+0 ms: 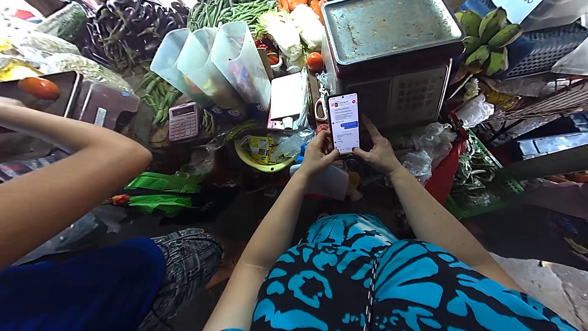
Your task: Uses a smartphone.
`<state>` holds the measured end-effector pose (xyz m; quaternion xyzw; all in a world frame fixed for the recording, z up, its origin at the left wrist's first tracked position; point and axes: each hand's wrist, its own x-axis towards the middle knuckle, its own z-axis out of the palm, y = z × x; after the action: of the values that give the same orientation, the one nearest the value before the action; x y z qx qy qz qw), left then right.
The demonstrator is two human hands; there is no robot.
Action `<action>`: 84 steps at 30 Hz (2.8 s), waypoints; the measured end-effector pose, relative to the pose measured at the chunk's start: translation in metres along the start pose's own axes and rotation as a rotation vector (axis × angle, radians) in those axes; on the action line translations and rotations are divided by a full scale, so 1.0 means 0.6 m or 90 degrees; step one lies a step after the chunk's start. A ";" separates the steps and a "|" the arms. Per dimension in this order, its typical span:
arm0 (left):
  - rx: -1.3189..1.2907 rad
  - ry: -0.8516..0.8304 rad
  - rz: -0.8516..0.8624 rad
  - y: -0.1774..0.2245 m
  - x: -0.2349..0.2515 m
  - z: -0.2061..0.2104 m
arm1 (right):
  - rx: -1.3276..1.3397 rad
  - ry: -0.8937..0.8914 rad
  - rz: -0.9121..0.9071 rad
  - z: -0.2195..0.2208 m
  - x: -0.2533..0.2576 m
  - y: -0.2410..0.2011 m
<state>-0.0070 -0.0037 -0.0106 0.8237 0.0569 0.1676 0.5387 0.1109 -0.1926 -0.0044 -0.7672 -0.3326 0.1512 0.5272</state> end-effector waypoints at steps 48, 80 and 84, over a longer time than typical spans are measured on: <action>0.013 -0.034 -0.001 0.003 0.002 -0.004 | 0.056 -0.038 -0.012 0.006 0.007 -0.007; -0.002 -0.042 0.004 -0.003 0.006 -0.005 | 0.105 0.069 -0.003 0.016 0.022 0.003; -0.016 -0.039 0.005 -0.001 0.005 -0.006 | 0.099 0.042 0.031 0.011 0.013 -0.009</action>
<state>-0.0051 0.0004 -0.0093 0.8218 0.0351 0.1451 0.5498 0.1110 -0.1816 -0.0013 -0.7365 -0.2838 0.1637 0.5918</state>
